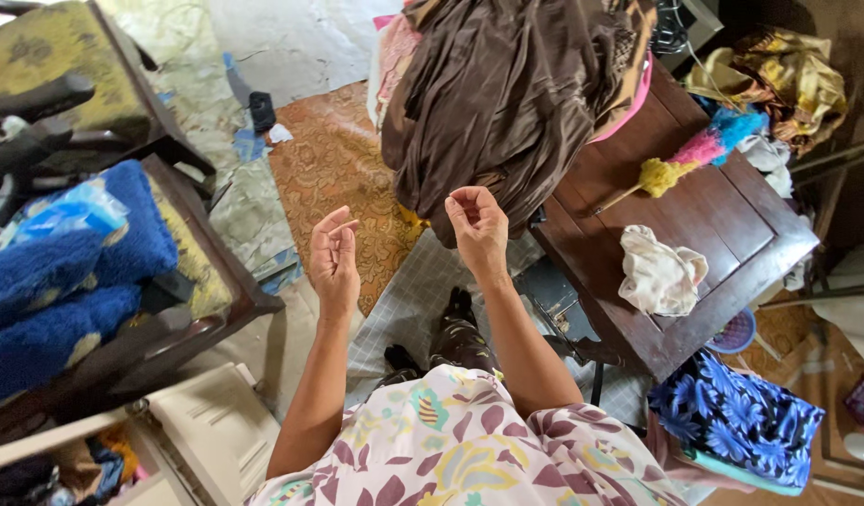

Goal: The person wipes the interior surfaces of a closet door and frame with a cloth, then hangs two garments on hangers inside the closet. The person handles a cloth, a beige garment, and a black garment, placing them into the closet.

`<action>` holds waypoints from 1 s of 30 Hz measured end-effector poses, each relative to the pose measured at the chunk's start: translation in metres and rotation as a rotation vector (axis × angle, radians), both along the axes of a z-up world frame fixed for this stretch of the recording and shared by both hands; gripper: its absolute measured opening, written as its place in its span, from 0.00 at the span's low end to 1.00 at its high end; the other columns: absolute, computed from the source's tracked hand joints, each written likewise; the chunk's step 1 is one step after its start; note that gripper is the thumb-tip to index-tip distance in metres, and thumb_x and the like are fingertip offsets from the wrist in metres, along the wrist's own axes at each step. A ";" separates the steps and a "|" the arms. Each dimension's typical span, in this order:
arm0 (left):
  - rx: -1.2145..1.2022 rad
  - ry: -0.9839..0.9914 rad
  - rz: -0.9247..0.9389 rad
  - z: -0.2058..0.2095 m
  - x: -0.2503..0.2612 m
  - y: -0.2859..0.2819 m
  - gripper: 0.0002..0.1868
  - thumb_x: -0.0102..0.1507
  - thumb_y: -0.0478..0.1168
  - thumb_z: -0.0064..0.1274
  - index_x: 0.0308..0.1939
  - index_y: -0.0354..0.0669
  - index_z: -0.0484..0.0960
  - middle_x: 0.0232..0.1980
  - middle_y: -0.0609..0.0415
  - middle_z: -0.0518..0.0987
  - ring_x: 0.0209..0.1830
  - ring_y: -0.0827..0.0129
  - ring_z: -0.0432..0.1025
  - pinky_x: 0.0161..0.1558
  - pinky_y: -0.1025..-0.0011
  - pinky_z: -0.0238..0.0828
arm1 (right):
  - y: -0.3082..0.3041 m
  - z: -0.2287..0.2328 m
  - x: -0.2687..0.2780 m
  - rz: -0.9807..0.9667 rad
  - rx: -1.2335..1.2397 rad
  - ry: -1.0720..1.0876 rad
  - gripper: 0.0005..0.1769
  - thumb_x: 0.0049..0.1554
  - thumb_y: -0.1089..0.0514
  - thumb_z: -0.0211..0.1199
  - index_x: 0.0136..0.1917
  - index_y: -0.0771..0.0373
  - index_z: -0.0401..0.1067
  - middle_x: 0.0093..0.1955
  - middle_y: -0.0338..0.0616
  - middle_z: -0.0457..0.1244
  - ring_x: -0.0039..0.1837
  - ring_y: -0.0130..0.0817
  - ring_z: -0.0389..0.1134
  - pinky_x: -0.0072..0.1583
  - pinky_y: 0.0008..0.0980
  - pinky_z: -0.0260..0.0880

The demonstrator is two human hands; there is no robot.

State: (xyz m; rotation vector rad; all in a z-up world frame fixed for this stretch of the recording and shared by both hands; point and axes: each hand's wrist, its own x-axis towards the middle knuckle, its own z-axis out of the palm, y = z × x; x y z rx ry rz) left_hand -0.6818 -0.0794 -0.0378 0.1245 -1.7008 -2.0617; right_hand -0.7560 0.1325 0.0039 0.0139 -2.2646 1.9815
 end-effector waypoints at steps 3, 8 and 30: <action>0.019 0.005 -0.033 -0.007 -0.022 0.006 0.15 0.75 0.33 0.44 0.66 0.38 0.71 0.64 0.55 0.75 0.59 0.75 0.72 0.62 0.77 0.68 | 0.010 -0.002 -0.018 -0.018 0.002 0.040 0.06 0.63 0.58 0.66 0.50 0.61 0.74 0.42 0.31 0.67 0.43 0.17 0.65 0.45 0.21 0.68; -0.032 -0.085 -0.041 -0.009 -0.066 0.018 0.16 0.75 0.35 0.46 0.66 0.38 0.73 0.59 0.56 0.77 0.56 0.77 0.72 0.57 0.79 0.67 | 0.025 0.004 -0.061 -0.043 0.017 -0.016 0.06 0.63 0.58 0.65 0.50 0.61 0.73 0.42 0.31 0.66 0.42 0.18 0.64 0.45 0.21 0.68; -0.162 -0.200 -0.186 -0.012 -0.268 0.134 0.16 0.74 0.40 0.47 0.66 0.43 0.74 0.53 0.59 0.79 0.54 0.78 0.73 0.52 0.79 0.68 | 0.162 -0.003 -0.240 -0.248 0.079 -0.080 0.06 0.61 0.58 0.67 0.50 0.61 0.74 0.41 0.31 0.62 0.42 0.19 0.58 0.45 0.21 0.64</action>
